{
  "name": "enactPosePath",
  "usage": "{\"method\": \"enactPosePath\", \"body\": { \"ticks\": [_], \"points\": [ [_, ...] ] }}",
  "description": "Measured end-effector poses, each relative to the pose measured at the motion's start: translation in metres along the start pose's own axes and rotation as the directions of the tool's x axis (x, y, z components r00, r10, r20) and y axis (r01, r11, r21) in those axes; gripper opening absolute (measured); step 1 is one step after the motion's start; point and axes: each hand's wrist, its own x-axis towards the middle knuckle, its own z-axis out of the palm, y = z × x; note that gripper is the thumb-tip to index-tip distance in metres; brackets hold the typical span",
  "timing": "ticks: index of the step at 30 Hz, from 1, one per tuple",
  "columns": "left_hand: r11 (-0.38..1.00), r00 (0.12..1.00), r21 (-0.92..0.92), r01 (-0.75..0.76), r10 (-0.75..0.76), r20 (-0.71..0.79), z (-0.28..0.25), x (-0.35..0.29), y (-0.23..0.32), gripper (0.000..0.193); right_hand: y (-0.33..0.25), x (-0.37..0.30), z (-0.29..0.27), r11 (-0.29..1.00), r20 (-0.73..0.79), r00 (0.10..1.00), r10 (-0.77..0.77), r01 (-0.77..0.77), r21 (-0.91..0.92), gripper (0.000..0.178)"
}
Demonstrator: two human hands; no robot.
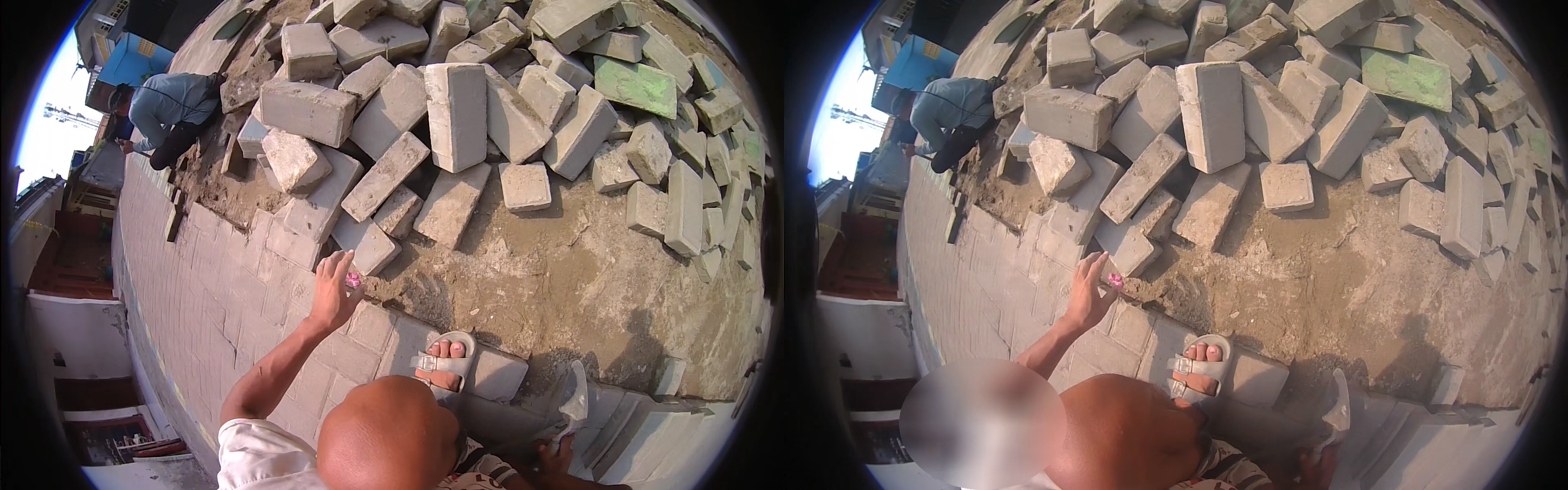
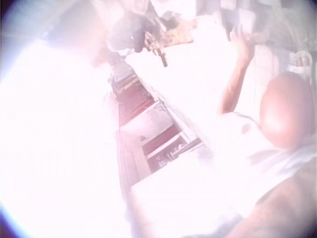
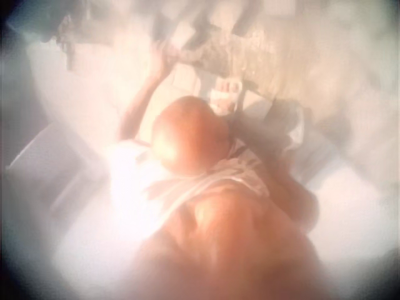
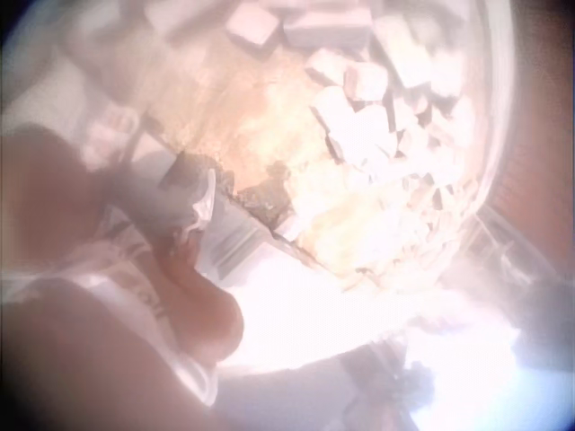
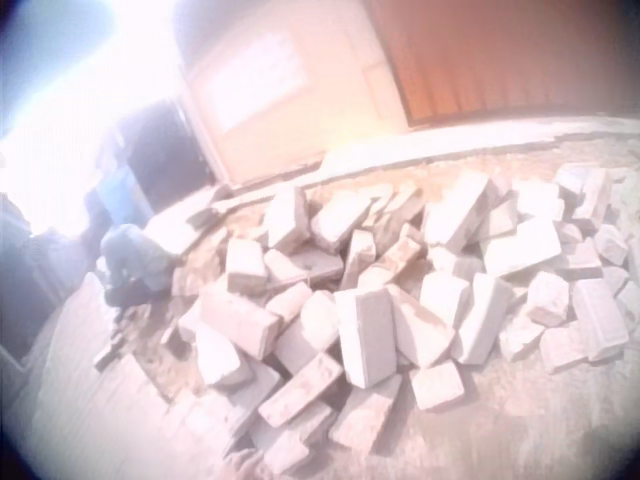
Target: The person uses a trowel to apply mortar to the top of a concrete block and places it onto a prepared bed of mortar. The person repeats this process, laying blocks in a staggered pattern to form a paved surface.
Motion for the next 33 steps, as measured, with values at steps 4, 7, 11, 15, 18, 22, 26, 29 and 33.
{"method": "enactPosePath", "body": {
  "ticks": [4,7,11,15,18,22,26,29,33],
  "points": [
    [0.991,0.970,0.128,-0.048,0.077,-0.230,-0.014,0.110,0.025,0.094,-0.009,0.018,0.002,0.983,0.087,0.981,0.175,-0.179,0.031,0.076],
    [0.964,0.940,0.266,-0.029,0.117,-0.320,0.001,0.191,0.052,0.099,-0.016,0.031,0.006,0.974,0.105,0.970,0.218,-0.222,0.033,0.072],
    [0.960,0.988,0.260,0.104,-0.070,-0.137,0.016,0.253,0.064,0.079,-0.016,0.036,0.013,0.970,0.122,0.965,0.231,-0.238,0.049,0.067],
    [0.982,0.981,0.163,0.093,-0.063,-0.182,0.017,0.258,0.060,0.059,-0.011,0.038,0.016,0.963,0.114,0.962,0.247,-0.257,0.079,0.061],
    [0.999,0.978,-0.024,0.021,-0.026,-0.205,-0.014,0.221,0.034,0.068,-0.008,0.036,0.018,0.959,0.114,0.960,0.255,-0.266,0.100,0.057],
    [0.957,0.966,-0.289,0.019,-0.092,-0.242,-0.076,0.171,0.033,0.071,-0.006,0.031,0.014,0.951,0.117,0.956,0.270,-0.283,0.121,0.052],
    [0.908,0.975,-0.417,-0.046,-0.050,-0.215,-0.127,0.152,0.072,0.074,-0.011,0.032,0.012,0.944,0.153,0.950,0.273,-0.295,0.150,0.047],
    [0.871,0.983,-0.475,-0.127,0.045,-0.180,-0.129,0.158,0.098,0.075,-0.024,0.036,-0.002,0.932,0.172,0.947,0.271,-0.303,0.199,0.043],
    [0.787,0.977,-0.581,-0.209,0.140,-0.161,-0.102,0.158,0.116,0.082,-0.085,0.064,-0.055,0.911,0.172,0.972,0.158,-0.211,0.354,0.037]
  ]
}}
